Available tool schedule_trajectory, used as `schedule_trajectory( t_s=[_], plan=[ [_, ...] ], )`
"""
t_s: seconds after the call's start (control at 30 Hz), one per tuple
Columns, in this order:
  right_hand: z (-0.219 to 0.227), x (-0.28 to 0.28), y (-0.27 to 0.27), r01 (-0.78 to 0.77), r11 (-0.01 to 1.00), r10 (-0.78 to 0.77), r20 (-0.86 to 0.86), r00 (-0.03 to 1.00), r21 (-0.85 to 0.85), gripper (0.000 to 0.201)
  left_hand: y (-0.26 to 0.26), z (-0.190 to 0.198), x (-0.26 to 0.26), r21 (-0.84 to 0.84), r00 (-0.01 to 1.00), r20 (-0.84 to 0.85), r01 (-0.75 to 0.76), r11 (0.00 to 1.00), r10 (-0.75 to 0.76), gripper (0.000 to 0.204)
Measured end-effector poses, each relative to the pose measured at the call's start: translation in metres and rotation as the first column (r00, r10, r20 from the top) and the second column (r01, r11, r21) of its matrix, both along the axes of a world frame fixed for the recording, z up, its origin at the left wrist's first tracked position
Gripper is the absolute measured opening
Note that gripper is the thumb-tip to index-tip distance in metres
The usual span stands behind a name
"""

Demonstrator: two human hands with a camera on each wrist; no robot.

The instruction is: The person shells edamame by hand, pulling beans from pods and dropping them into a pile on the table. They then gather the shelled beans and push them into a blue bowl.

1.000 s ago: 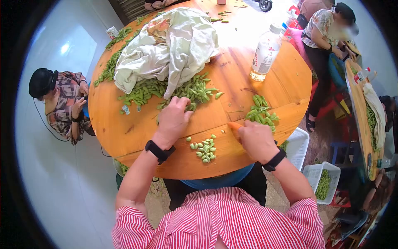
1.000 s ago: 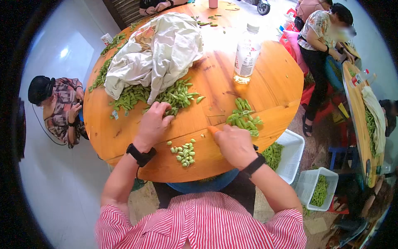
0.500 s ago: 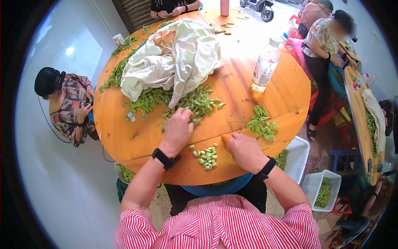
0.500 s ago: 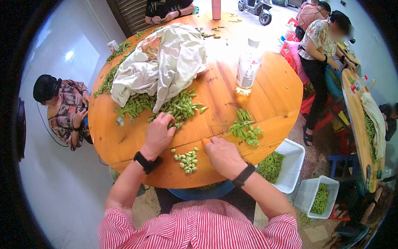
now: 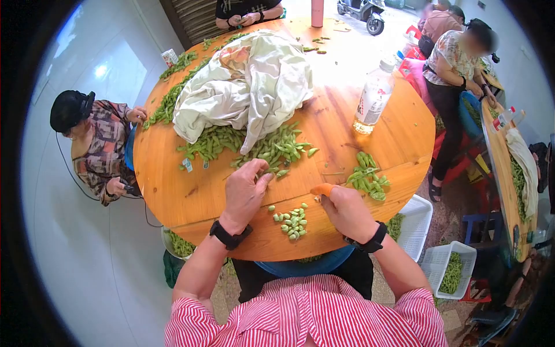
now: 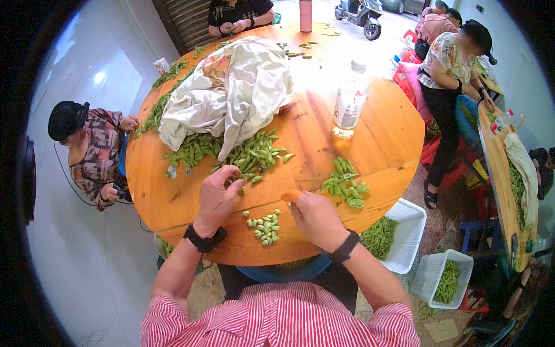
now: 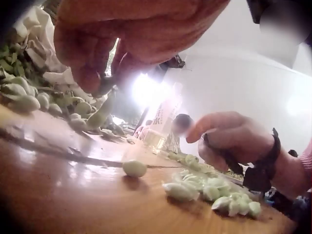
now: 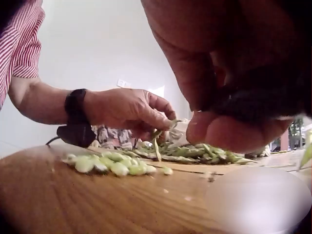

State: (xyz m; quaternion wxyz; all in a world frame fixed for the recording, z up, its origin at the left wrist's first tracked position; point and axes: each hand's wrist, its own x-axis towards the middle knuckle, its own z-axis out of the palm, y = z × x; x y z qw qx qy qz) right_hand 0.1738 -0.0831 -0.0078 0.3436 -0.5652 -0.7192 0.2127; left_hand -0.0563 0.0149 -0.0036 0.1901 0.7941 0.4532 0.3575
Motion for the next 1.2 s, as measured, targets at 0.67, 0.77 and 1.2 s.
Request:
schedule_trajectory(
  t_s=[0.67,0.77,1.2],
  plan=[
    [0.003,-0.036,0.014,0.031,0.995,-0.044,-0.148,0.988,-0.093,0.017,-0.053,0.000,0.010,-0.659,0.883,0.464,0.291,0.693,0.072,0.013],
    [0.003,-0.038,0.015,0.028,0.999,-0.031,-0.110,0.994,-0.028,0.015,-0.059,0.001,0.014,-0.598,0.910,0.412,0.231,0.768,0.047,0.011],
    [0.007,-0.036,0.009,-0.030,1.000,0.030,-0.013,0.999,0.006,0.010,-0.063,-0.008,0.012,-0.592,0.891,0.448,0.237,0.770,0.071,0.007]
  ],
)
